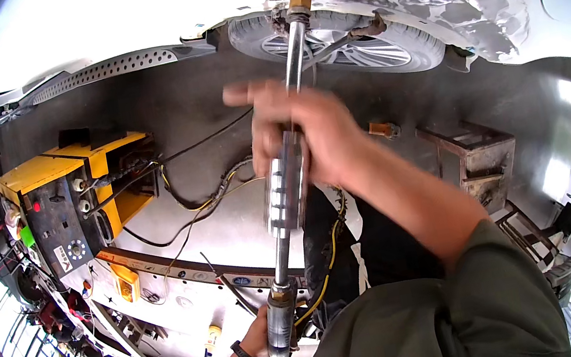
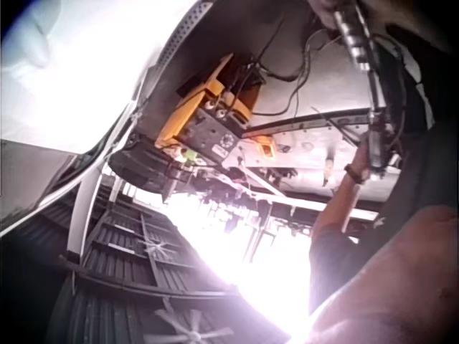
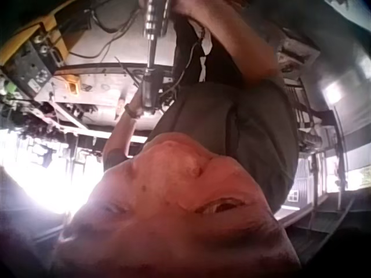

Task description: The person uses a dent puller on a white car by welding the tool to the metal and sliding a weight along the shaft to pull the dented surface. They repeat this action across an area of the car's body panel where the paint has been removed.

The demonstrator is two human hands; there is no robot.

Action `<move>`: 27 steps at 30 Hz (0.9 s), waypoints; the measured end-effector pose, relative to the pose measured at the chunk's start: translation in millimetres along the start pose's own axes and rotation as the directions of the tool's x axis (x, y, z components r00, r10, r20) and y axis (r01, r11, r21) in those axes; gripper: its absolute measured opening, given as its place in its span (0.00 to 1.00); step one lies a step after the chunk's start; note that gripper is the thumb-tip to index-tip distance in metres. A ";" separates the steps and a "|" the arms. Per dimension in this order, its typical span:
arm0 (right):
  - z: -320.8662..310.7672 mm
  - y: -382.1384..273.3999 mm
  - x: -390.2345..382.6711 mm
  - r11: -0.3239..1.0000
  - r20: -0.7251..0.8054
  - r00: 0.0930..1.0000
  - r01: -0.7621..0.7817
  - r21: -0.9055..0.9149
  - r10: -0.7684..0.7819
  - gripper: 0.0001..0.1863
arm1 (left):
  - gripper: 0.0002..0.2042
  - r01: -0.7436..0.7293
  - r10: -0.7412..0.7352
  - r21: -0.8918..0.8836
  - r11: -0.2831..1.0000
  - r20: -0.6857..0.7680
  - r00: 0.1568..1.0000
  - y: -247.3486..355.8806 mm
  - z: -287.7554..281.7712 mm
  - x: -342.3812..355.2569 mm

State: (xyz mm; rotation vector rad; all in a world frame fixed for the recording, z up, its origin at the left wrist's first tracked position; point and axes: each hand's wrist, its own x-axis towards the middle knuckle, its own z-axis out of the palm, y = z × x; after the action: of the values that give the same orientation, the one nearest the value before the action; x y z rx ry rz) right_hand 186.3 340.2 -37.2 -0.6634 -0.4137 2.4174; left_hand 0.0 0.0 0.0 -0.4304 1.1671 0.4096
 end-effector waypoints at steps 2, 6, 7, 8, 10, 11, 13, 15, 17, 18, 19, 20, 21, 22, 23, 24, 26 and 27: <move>-1.5 -19.2 17.9 0.995 -0.040 0.997 0.073 0.064 -0.070 0.25 | 0.24 0.074 -0.070 -0.081 0.994 0.056 0.996 2.6 -0.8 -4.4; 22.9 41.5 -13.2 0.992 -0.166 0.983 0.097 0.082 -0.083 0.22 | 0.24 0.037 -0.039 -0.033 0.999 -0.061 0.997 -10.7 -18.6 -11.0; 32.1 66.0 -38.5 0.989 -0.100 0.995 0.025 0.142 -0.011 0.19 | 0.24 0.131 -0.133 -0.057 0.990 -0.039 0.990 -12.7 -26.4 -8.7; 40.7 91.8 -64.1 0.979 -0.029 0.998 -0.055 0.196 0.062 0.16 | 0.24 0.228 -0.230 -0.090 0.970 -0.014 0.973 -21.3 -28.4 -7.6; 42.4 104.7 -72.0 0.954 -0.049 0.981 -0.172 0.246 0.190 0.14 | 0.25 0.197 -0.201 -0.084 0.977 -0.038 0.979 -28.9 -30.5 -8.9; 39.7 106.7 -72.6 0.953 -0.054 0.978 -0.185 0.240 0.203 0.12 | 0.25 0.172 -0.177 -0.080 0.982 -0.060 0.982 -30.4 -29.8 -8.0; 37.5 103.4 -71.1 0.956 -0.082 0.976 -0.178 0.232 0.202 0.11 | 0.22 0.140 -0.148 -0.104 0.985 -0.078 0.986 -29.5 -22.2 -5.8; 36.8 93.8 -64.6 0.964 -0.081 0.979 -0.169 0.204 0.188 0.12 | 0.19 0.100 -0.115 -0.177 0.979 -0.081 0.990 -24.6 -12.3 0.2; 33.5 85.8 -57.7 0.973 -0.080 0.982 -0.155 0.170 0.171 0.12 | 0.17 0.100 -0.109 -0.165 0.981 -0.046 0.993 -8.4 -2.2 1.9; 31.9 82.3 -54.4 0.974 -0.055 0.986 -0.143 0.177 0.155 0.12 | 0.17 0.104 -0.107 -0.183 0.978 -0.012 0.994 -2.5 0.8 1.3; 30.4 78.9 -51.0 0.974 -0.031 0.990 -0.132 0.185 0.140 0.13 | 0.18 0.108 -0.106 -0.200 0.974 0.023 0.994 0.9 1.3 0.9; 30.2 74.5 -47.2 0.975 -0.047 0.988 -0.137 0.177 0.147 0.13 | 0.18 0.075 -0.064 -0.129 0.989 0.088 0.994 -1.9 -10.4 6.6; 30.1 72.8 -46.3 0.974 -0.045 0.988 -0.137 0.179 0.147 0.13 | 0.18 0.074 -0.063 -0.128 0.989 0.086 0.994 -2.9 -12.7 9.8; 30.0 71.4 -46.2 0.974 -0.042 0.988 -0.139 0.179 0.149 0.13 | 0.19 0.136 -0.126 -0.158 0.978 0.070 0.990 -3.5 -14.1 11.8; 30.7 70.4 -46.5 0.974 -0.039 0.988 -0.142 0.179 0.151 0.13 | 0.19 0.196 -0.189 -0.189 0.962 0.057 0.980 -3.4 -14.6 12.3; 32.3 68.3 -47.4 0.975 -0.063 0.987 -0.137 0.174 0.149 0.13 | 0.19 0.227 -0.213 -0.147 0.963 0.108 0.971 2.2 -10.3 12.7; 30.0 68.0 -47.4 0.978 -0.060 0.988 -0.128 0.167 0.139 0.17 | 0.20 0.205 -0.196 -0.098 0.974 0.091 0.976 1.6 -14.6 10.8; 31.9 65.2 -47.3 0.980 -0.072 0.985 -0.146 0.136 0.156 0.19 | 0.22 0.180 -0.176 -0.052 0.982 0.075 0.982 -0.3 -18.6 9.4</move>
State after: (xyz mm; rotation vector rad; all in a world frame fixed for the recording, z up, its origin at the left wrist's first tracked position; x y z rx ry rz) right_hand 172.0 256.2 -21.8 -0.7569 -0.1751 2.5237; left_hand -11.3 -9.2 -14.9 -0.5628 1.0413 0.3014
